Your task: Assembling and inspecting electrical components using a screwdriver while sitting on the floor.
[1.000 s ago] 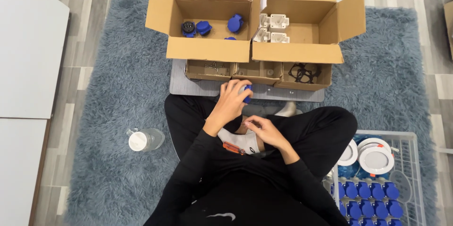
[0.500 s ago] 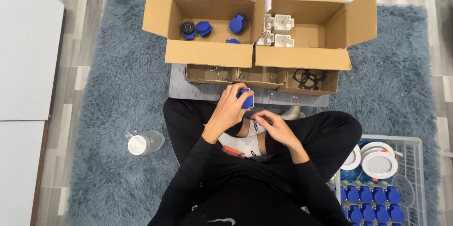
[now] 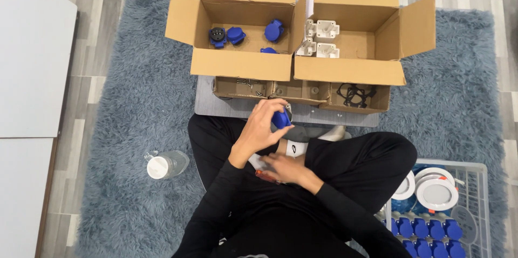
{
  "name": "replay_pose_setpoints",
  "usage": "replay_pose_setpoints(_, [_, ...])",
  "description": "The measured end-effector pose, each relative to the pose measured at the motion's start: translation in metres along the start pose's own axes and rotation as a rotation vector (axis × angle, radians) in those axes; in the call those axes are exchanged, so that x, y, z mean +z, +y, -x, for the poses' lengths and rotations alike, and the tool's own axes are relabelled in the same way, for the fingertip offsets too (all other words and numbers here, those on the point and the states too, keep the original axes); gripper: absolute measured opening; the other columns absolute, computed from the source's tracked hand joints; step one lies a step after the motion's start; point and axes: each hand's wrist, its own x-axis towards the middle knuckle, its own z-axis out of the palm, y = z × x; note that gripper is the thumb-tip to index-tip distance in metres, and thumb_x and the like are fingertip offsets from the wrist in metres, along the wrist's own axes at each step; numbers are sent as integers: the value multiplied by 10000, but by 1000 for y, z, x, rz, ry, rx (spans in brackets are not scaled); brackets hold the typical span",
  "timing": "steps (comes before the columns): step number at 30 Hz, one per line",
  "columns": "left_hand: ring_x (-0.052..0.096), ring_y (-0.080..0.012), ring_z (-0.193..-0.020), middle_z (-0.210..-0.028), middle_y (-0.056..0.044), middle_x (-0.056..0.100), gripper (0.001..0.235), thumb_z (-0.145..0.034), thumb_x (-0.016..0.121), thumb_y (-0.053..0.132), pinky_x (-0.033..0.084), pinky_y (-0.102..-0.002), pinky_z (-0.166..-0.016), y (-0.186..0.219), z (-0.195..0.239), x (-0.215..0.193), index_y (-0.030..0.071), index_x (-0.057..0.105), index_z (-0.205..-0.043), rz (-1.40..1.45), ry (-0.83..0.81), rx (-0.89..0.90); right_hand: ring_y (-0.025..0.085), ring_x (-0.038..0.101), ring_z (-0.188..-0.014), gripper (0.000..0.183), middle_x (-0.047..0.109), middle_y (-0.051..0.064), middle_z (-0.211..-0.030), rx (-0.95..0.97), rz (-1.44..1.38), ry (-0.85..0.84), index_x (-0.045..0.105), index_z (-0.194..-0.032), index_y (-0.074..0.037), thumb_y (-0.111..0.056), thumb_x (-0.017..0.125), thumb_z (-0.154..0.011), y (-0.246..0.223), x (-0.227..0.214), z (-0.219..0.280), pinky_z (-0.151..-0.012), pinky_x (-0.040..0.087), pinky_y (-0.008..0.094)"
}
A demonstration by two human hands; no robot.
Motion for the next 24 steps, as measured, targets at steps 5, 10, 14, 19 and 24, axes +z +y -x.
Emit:
replay_pose_setpoints(5, [694, -351, -1167, -1242, -143, 681, 506, -863, 945, 177, 552, -420, -1006, 10, 2, -10, 77, 536, -1143, 344, 101, -114, 444, 772, -1053, 304, 763, 164, -1137, -4, -17, -140, 709, -1288, -130, -283, 616, -1043, 2, 18, 0, -875, 636, 570])
replay_pose_setpoints(10, [646, -303, -1131, -1164, -145, 620, 569, -874, 957, 167, 509, -432, -1052, 1, 10, -9, 67, 458, -1131, 568, 154, -170, 501, 742, -1096, 569, 716, 201, -1252, 12, -109, -176, 537, -1509, -126, -347, 690, -1008, -18, 6, 4, -907, 616, 633])
replay_pose_setpoints(14, [648, -266, -1098, -1145, -165, 671, 399, -1034, 750, 258, 499, -425, -1014, 1, 10, -15, 77, 427, -1183, 692, 145, -179, 486, 754, -991, 425, 667, 172, -1182, -132, 10, -75, 581, -1444, -139, -270, 640, -1045, -15, 9, 6, -823, 637, 600])
replay_pose_setpoints(19, [699, -257, -958, -1047, -221, 755, 421, -1190, 329, 495, 530, -374, -894, -6, 6, -24, 84, 380, -1266, 795, 118, -172, 435, 783, -947, 287, 656, 159, -1180, -166, -38, 98, 682, -1265, -81, -202, 703, -1005, -35, -59, 40, -767, 674, 490])
replay_pose_setpoints(24, [765, -195, -786, -1209, -296, 733, 448, -1187, 232, 504, 635, -252, -705, -11, 8, -17, 102, 359, -1338, 1113, 130, -279, 390, 813, -880, 402, 706, 131, -1078, 159, 27, -71, 658, -1218, -78, -215, 782, -861, -10, -86, 89, -741, 691, 463])
